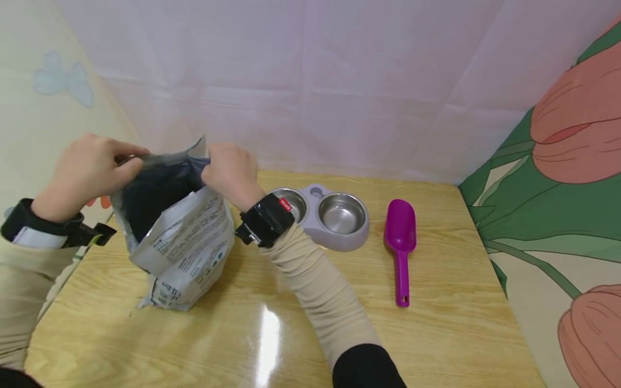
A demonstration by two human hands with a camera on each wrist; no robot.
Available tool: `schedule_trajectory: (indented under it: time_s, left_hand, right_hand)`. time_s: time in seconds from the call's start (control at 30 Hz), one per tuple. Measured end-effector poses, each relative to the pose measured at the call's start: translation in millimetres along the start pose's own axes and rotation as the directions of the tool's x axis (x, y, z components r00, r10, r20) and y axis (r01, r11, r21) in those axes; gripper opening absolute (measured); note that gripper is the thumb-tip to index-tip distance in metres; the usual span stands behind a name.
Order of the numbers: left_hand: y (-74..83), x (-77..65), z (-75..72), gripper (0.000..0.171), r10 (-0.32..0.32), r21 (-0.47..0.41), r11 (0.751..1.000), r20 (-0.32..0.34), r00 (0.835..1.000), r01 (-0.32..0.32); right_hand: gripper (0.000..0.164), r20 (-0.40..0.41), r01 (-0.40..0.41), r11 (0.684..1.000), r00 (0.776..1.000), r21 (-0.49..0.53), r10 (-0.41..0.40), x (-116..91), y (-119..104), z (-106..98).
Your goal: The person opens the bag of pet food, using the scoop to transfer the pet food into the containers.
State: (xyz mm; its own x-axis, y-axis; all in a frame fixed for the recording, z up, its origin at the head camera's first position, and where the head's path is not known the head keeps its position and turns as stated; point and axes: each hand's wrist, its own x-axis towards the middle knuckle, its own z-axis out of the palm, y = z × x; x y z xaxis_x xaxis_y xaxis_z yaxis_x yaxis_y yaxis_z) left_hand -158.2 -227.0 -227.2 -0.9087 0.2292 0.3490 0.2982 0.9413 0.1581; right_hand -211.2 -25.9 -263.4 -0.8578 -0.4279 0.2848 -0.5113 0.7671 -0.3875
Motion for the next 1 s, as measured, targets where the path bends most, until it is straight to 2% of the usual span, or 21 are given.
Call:
schedule_trajectory:
  time_s: [0.3, 0.53, 0.83, 1.0]
  left_hand:
    - [-4.0, -0.3, -0.6, 0.031, 0.009, -0.011, 1.0, -0.044, 0.999, -0.01]
    - [-10.5, -2.2, -3.8, 0.033, -0.055, -0.008, 0.998, -0.053, 0.997, 0.055]
    - [-12.9, -2.9, -5.2, 0.034, -0.043, -0.001, 0.999, -0.077, 0.996, 0.043]
    - [-14.5, -3.2, -6.6, 0.034, -0.067, -0.012, 0.998, -0.075, 0.995, 0.067]
  right_hand:
    - [0.024, 0.02, -0.008, 1.0, 1.0, 0.006, 0.008, -1.7, 5.0, -3.8]
    - [0.029, 0.005, -0.014, 0.999, 1.0, 0.03, 0.014, -3.2, 13.5, -3.1]
    - [0.029, 0.009, -0.022, 0.999, 1.0, 0.05, 0.022, -5.7, 17.2, -4.7]
    - [0.027, 0.013, -0.017, 0.999, 1.0, 0.041, 0.016, -6.2, 19.4, -5.3]
